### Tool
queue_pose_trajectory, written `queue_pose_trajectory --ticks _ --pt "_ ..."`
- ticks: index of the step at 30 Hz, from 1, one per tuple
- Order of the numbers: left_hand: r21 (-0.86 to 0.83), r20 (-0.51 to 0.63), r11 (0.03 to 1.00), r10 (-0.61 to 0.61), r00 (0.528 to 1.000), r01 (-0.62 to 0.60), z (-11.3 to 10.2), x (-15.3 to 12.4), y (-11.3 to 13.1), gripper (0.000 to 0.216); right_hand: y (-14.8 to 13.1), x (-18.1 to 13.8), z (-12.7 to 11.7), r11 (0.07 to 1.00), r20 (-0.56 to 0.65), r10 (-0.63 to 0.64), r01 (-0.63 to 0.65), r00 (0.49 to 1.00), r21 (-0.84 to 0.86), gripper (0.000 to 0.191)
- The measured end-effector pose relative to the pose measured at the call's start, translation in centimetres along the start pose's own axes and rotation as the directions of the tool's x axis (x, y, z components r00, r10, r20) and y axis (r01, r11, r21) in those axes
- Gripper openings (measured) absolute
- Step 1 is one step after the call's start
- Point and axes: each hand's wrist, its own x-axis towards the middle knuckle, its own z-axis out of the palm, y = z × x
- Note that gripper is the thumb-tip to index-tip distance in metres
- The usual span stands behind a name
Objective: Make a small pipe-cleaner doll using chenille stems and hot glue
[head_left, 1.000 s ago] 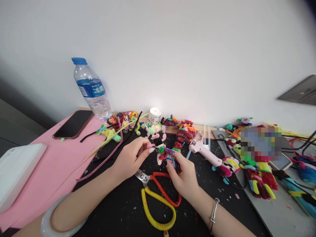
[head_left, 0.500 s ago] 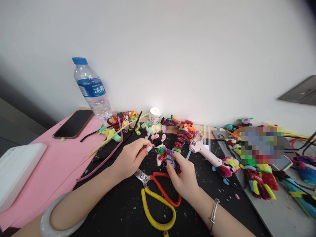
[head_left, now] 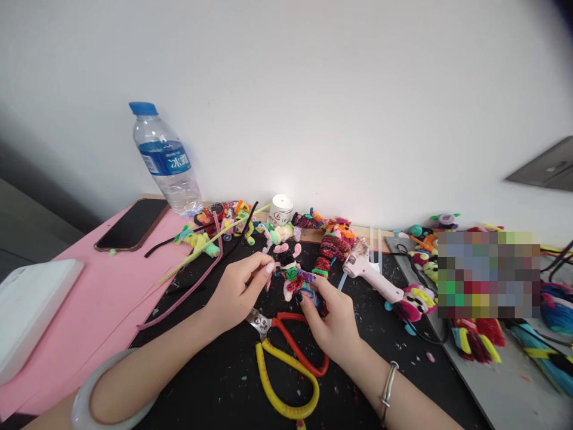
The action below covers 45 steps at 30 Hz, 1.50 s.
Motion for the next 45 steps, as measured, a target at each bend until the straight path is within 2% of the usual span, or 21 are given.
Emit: queue_pose_trajectory --ticks 12,27,32,40,45 --pt "-0.021 0.102 1.0 -0.014 0.995 0.016 -0.39 0.28 0.11 0.024 -0.02 -0.02 -0.12 1.0 0.012 -0.001 0.001 1.0 0.013 0.013" --pt "0.038 -0.003 0.999 0.009 1.0 -0.009 -0.13 -0.02 -0.11 0.022 0.02 0.06 -0.01 1.0 0.002 -0.002 0.002 1.0 -0.004 0.015" --pt "0.071 0.008 0.997 0.012 1.0 -0.013 -0.08 0.1 -0.08 0.022 0.08 -0.05 0.06 1.0 0.005 -0.003 0.003 1.0 0.001 0.016" --pt "-0.041 0.042 0.999 -0.027 0.999 0.028 -0.09 0.17 0.03 0.024 0.11 -0.13 0.06 1.0 0.007 0.008 -0.008 1.0 -0.001 0.016" --pt "-0.007 0.058 1.0 -0.029 0.998 0.03 -0.12 0.11 -0.09 0.025 0.07 -0.11 0.0 1.0 0.01 0.003 -0.003 1.0 0.0 0.016"
